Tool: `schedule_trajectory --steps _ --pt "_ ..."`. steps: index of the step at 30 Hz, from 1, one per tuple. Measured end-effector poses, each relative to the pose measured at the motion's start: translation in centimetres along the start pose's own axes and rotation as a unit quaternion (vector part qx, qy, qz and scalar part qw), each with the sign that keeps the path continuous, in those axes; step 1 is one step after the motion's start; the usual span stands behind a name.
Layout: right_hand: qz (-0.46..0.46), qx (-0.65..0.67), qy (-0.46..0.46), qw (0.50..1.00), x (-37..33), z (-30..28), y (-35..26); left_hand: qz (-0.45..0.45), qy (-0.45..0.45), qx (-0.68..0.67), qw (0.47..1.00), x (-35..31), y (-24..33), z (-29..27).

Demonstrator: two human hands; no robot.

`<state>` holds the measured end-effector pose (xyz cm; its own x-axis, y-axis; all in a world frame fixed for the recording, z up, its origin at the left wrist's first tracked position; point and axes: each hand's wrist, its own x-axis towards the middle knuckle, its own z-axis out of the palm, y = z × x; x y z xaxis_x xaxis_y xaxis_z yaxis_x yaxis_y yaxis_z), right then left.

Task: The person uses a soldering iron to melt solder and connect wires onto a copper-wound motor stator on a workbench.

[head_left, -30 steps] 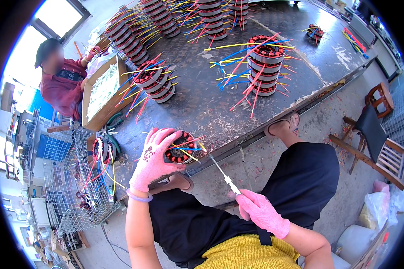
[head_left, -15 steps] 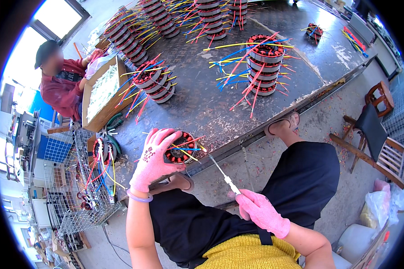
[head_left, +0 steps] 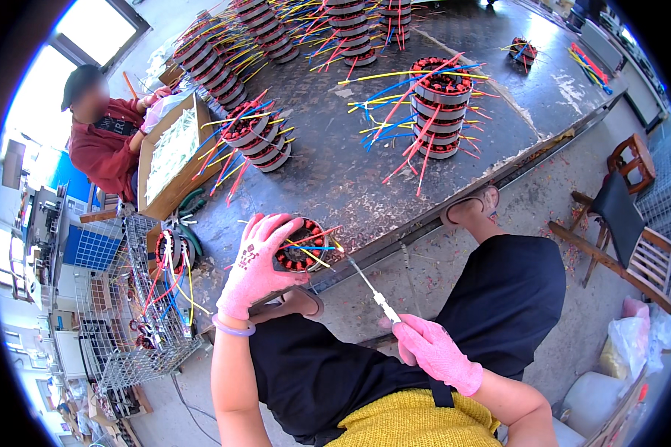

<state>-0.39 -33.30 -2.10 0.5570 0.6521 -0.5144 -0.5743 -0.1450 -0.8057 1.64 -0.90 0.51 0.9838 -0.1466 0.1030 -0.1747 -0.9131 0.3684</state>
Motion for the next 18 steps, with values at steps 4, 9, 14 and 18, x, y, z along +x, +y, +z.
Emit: schedule_trajectory --steps 4,9,14,18 --pt "-0.003 -0.009 -0.001 1.0 -0.03 -0.01 -0.12 0.003 0.001 -0.002 1.0 -0.02 -0.13 0.07" --pt "-0.005 -0.018 0.001 1.0 0.04 -0.06 -0.06 -0.001 0.003 0.0 1.0 -0.05 -0.04 0.05" --pt "0.002 -0.019 0.01 1.0 0.42 -0.17 0.55 -0.005 0.002 0.001 1.0 -0.02 0.09 0.06" --pt "0.001 -0.009 0.0 1.0 0.32 0.0 0.38 -0.011 0.001 0.002 1.0 -0.09 0.09 0.01"
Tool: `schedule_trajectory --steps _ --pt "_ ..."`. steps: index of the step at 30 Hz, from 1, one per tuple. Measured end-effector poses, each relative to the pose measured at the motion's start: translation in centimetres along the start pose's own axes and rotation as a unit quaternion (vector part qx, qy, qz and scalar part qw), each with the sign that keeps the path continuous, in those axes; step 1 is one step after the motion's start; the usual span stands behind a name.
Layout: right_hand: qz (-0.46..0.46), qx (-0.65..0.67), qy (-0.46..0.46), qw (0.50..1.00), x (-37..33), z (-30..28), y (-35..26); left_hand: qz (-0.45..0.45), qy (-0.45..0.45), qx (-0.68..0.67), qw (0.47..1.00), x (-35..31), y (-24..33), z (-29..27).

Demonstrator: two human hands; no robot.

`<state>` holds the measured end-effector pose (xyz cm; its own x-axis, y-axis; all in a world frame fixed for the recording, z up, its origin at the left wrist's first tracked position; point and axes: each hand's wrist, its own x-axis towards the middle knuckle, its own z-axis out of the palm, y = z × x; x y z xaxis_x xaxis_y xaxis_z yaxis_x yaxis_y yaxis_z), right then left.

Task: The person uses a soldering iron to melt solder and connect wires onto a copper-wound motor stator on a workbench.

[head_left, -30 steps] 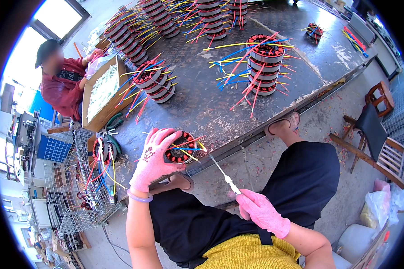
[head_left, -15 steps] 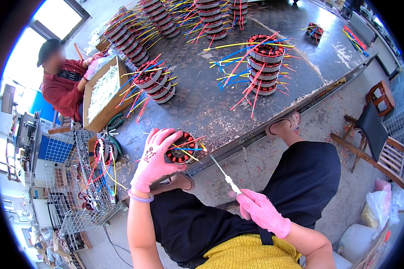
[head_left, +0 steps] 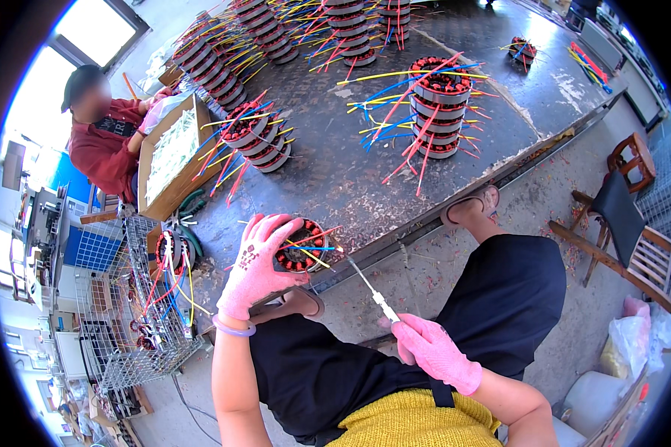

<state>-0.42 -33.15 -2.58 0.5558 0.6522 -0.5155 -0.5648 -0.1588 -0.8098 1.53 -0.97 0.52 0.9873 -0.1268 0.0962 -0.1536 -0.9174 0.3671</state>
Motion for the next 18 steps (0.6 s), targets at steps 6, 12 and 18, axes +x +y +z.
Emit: schedule_trajectory --steps 6,12,18 --pt "-0.002 0.012 0.0 1.0 -0.01 -0.01 0.01 -0.001 -0.001 -0.001 1.0 0.01 -0.1 0.11" --pt "-0.001 0.008 0.001 1.0 -0.16 0.01 -0.32 0.001 -0.001 -0.001 1.0 0.04 -0.09 0.08" --pt "0.001 -0.002 0.002 1.0 -0.15 0.06 -0.52 -0.006 -0.016 -0.001 1.0 0.01 -0.16 -0.03"
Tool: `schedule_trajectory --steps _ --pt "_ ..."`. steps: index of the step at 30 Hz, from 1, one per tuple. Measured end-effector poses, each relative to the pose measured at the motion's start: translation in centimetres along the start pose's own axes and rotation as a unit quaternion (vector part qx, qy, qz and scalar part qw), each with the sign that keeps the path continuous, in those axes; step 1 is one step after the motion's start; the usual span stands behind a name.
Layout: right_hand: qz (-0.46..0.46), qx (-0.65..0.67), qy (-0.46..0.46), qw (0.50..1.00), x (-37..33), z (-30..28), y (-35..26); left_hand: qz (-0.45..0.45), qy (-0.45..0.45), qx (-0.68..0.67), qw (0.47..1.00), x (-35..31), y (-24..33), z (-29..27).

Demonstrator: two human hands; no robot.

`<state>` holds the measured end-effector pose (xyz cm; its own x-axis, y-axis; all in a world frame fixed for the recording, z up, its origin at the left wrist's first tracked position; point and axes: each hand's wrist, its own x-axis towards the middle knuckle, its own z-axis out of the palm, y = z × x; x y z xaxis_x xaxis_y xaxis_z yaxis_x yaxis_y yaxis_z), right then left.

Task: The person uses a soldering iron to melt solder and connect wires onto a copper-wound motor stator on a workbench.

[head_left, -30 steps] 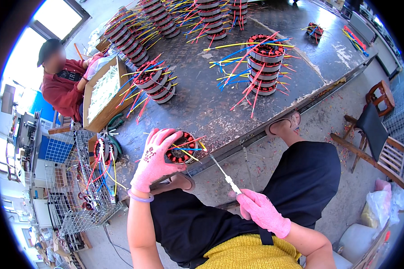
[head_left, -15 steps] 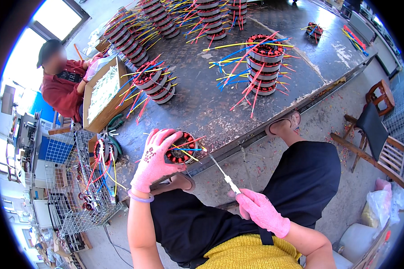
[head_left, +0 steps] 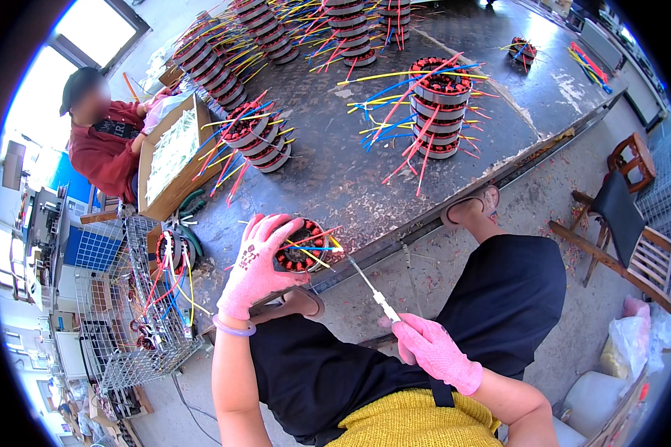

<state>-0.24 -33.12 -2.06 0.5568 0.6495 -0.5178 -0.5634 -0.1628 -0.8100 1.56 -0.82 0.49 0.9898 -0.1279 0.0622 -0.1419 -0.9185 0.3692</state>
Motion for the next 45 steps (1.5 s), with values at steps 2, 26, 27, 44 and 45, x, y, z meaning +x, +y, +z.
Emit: schedule_trajectory --steps 2,26,27,44,45 --pt "-0.002 0.006 0.0 1.0 0.0 0.0 0.0 -0.002 0.004 0.0 1.0 -0.1 0.0 0.1" --pt "-0.002 0.021 0.007 1.0 -0.2 -0.5 0.3 0.038 0.004 -0.007 0.999 0.4 0.2 -0.2" --pt "-0.001 0.023 0.007 1.0 -0.1 -0.5 0.3 0.037 0.002 -0.008 0.999 0.4 0.2 -0.2" --pt "-0.005 0.037 -0.002 0.999 0.0 -0.4 0.9 0.039 0.015 0.036 0.998 0.2 -0.3 0.0" --pt "-0.002 0.03 -0.001 1.0 -0.1 -0.4 0.8 0.038 0.015 0.041 0.998 0.2 -0.3 0.0"
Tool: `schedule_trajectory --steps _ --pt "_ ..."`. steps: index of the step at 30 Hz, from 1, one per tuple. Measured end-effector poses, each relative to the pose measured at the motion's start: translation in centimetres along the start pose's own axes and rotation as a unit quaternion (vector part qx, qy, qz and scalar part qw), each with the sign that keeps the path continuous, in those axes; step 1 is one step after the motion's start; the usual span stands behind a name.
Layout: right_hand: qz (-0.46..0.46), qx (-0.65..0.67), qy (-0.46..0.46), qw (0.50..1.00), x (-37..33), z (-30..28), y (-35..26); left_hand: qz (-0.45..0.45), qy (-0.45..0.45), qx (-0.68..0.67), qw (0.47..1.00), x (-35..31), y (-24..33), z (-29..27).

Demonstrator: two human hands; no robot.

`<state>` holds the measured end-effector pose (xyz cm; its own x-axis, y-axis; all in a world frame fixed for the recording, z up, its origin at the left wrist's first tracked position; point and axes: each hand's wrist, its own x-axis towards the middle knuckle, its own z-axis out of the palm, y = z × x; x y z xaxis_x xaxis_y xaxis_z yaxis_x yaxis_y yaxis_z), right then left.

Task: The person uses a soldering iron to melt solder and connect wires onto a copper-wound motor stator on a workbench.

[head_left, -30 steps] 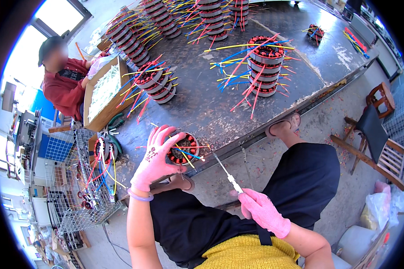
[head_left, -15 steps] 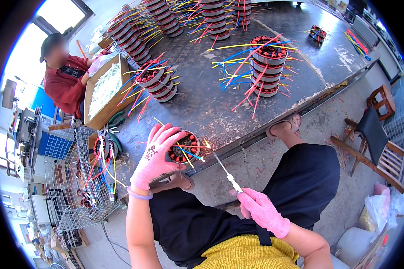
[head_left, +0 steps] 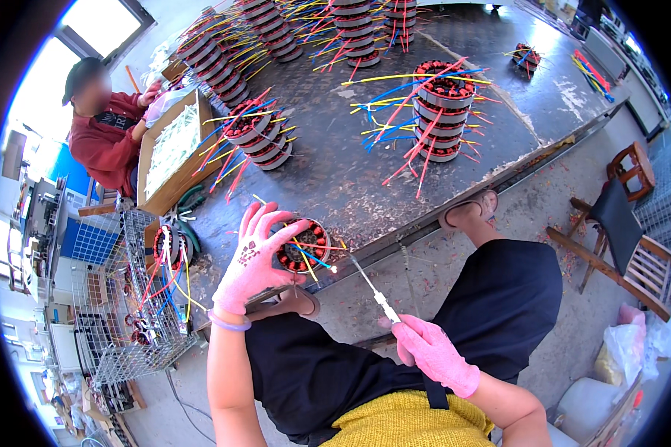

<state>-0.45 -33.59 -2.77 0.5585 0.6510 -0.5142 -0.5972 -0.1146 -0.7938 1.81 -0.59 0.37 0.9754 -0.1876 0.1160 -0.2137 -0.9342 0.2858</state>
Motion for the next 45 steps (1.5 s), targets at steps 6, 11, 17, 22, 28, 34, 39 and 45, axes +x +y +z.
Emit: schedule_trajectory --steps 6,11,17,22,28,34,39,45 --pt "0.007 -0.001 0.001 1.0 -0.2 0.1 -0.2 0.003 0.008 0.022 1.0 0.2 0.1 -0.1" --pt "0.005 -0.005 0.002 1.0 -0.4 0.3 -0.8 -0.002 0.013 0.02 1.0 0.1 0.2 -0.3" --pt "0.013 -0.014 0.005 1.0 -0.2 -0.1 0.1 0.024 0.007 -0.012 1.0 0.3 0.0 -0.3" --pt "-0.001 0.007 0.007 1.0 -0.1 0.1 0.0 0.03 0.005 -0.019 0.999 0.4 -0.1 -0.4" --pt "0.003 0.02 0.003 1.0 -0.3 0.0 0.1 0.023 0.004 -0.023 0.999 0.2 -0.2 -0.4" --pt "0.012 0.048 0.002 0.999 -0.2 0.3 0.0 0.009 0.004 -0.031 0.999 0.2 -0.1 -0.3" --pt "0.001 0.022 0.003 1.0 -0.1 0.2 0.2 0.014 0.006 -0.039 0.999 0.0 -0.3 -0.3" --pt "0.007 0.006 0.003 1.0 -0.2 0.0 0.6 0.016 0.002 -0.033 0.999 0.1 -0.7 0.0"
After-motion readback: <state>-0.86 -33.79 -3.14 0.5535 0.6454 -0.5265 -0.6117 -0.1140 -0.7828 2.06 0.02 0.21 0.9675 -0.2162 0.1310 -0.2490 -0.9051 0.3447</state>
